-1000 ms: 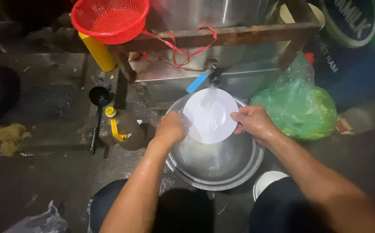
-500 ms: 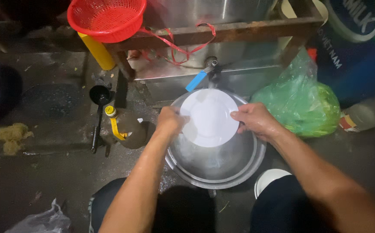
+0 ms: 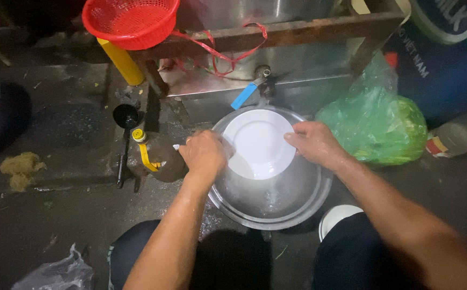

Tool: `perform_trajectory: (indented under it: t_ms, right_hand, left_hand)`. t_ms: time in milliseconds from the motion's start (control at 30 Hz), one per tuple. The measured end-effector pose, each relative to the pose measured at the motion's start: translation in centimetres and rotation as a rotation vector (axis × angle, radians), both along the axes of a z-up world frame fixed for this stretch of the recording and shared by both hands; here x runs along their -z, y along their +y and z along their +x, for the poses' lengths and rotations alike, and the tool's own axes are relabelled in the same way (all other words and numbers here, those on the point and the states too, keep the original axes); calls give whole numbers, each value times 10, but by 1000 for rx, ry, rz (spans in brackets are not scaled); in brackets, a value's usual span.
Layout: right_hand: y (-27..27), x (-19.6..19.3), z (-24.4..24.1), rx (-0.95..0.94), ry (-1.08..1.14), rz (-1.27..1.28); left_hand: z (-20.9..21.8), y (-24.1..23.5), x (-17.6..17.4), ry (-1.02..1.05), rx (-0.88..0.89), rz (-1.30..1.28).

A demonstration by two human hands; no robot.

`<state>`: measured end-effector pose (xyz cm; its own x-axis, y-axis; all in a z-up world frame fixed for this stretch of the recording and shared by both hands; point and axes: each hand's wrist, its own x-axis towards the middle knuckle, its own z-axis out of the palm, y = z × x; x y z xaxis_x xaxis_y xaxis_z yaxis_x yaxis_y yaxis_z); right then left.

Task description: The person rinses rice in a colander under a faucet and then rinses several bowls and plates by hand in a large basin.

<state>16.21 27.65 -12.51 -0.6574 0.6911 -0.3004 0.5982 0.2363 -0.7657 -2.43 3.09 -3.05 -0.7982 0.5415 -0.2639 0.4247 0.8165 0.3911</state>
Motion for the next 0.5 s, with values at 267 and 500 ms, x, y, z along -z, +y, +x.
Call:
perform_trajectory:
  t_ms: [267, 500]
  right_hand:
    - [-15, -34, 12, -305, 300, 313]
    - [-51, -79, 7, -482, 374, 504]
  left_hand:
    - [8, -6, -22, 107, 236, 298]
    - [15, -5, 5, -99, 420, 670]
